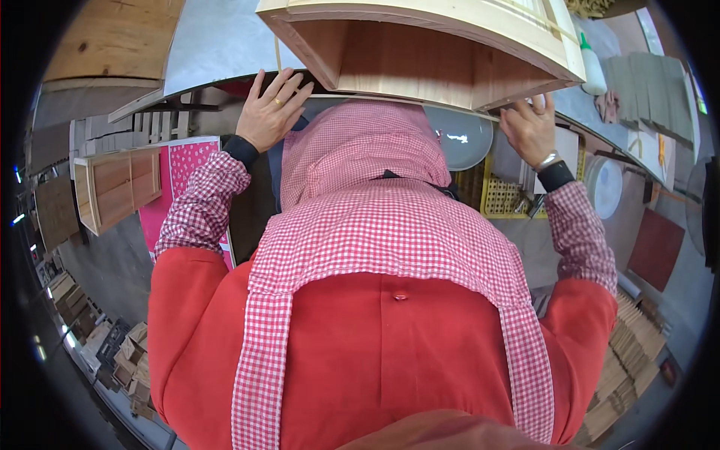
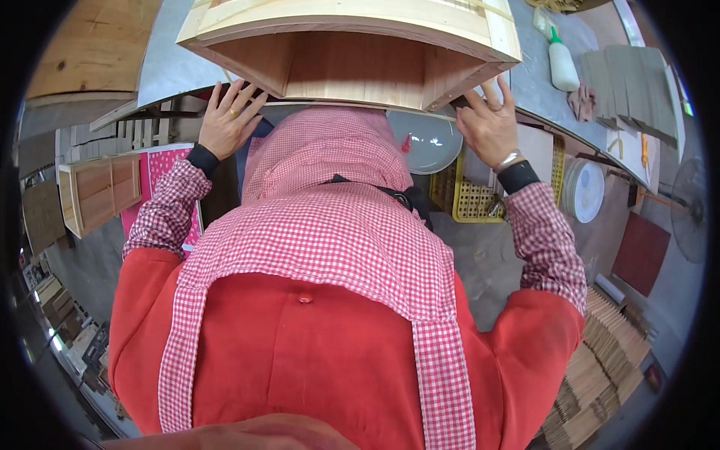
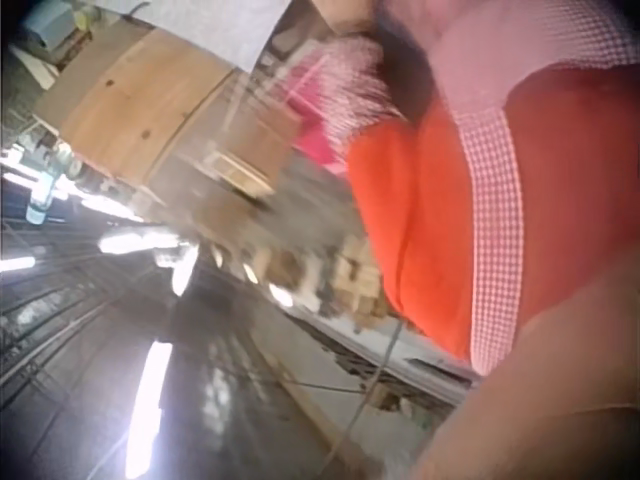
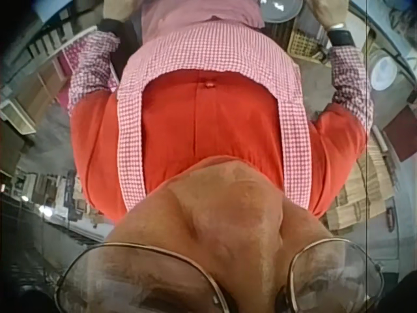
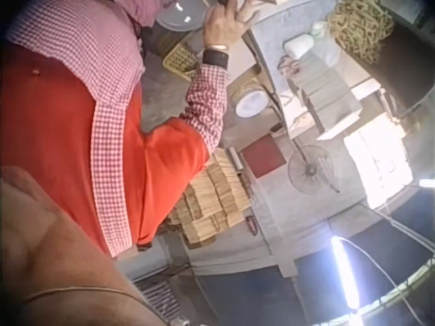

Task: The person applies wood glue to several wooden panels and assembles them into a rectangular box structure, eventually securing it with rubber bands.

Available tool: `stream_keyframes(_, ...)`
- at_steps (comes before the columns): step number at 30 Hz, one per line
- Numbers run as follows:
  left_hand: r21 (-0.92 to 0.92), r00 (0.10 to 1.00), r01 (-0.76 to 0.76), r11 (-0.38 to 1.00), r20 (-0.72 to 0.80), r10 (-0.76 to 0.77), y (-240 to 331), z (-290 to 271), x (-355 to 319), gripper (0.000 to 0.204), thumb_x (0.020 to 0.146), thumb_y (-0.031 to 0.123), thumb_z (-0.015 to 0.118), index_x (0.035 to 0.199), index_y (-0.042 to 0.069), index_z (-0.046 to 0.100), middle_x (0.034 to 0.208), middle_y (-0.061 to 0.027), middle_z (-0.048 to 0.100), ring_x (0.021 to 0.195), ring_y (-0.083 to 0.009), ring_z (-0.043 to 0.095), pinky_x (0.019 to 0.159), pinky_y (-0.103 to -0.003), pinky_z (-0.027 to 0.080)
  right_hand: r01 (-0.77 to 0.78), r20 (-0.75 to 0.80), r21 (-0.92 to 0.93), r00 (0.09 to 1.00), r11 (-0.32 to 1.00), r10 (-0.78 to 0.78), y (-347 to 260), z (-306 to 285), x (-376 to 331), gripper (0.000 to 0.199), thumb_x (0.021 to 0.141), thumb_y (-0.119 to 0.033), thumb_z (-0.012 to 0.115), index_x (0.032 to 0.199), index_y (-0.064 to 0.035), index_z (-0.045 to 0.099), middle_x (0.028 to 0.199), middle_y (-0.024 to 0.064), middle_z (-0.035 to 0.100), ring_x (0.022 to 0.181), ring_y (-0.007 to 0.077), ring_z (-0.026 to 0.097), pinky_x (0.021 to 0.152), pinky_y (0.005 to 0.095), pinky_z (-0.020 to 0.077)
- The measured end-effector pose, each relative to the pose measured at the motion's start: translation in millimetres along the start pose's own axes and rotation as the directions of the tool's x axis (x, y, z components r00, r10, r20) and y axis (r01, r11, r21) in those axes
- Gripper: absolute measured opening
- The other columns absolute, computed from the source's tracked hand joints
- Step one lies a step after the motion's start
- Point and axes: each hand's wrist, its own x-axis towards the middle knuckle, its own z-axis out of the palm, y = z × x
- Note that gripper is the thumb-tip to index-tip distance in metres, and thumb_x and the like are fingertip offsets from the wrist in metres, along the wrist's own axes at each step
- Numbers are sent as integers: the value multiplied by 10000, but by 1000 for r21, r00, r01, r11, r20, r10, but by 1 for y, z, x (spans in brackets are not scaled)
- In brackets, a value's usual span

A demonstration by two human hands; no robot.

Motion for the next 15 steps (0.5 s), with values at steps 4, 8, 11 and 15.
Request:
stream_keyframes(4,-20,998,53,998,-20,-54,-5,7,9,363,868,272,715,1206,147,671,1240,-81,607,1274,-296,507,1153,-579,287,-241,10,-74,970,968,242,13,16,23,245,786,-160,706,1025,-116,674,1227,63,658,1261,308,537,1169,538,270)
stream_keyframes(8,-100,999,-7,995,-43,3,-10,-4,34,282,852,257,699,1066,74,676,1167,-119,631,1241,-267,544,1139,-573,309,-137,-163,100,975,985,152,21,15,51,357,752,-107,673,1106,-62,656,1122,104,688,1134,285,603,1032,517,416)
stream_keyframes(11,-291,996,-39,956,-84,16,-1,-33,47,199,817,105,695,1001,34,674,1116,-161,647,1118,-303,609,1016,-489,455,12,-344,232,936,973,71,18,-2,56,401,685,-22,673,1084,-22,627,967,125,673,938,316,657,841,466,515)
stream_keyframes(15,-443,929,-96,891,-361,-80,11,-102,69,137,742,-13,702,870,3,655,837,-120,682,729,-318,674,710,-397,548,-84,-394,467,871,880,292,8,-19,65,326,730,21,688,1039,-8,588,859,126,631,673,267,648,584,351,514)
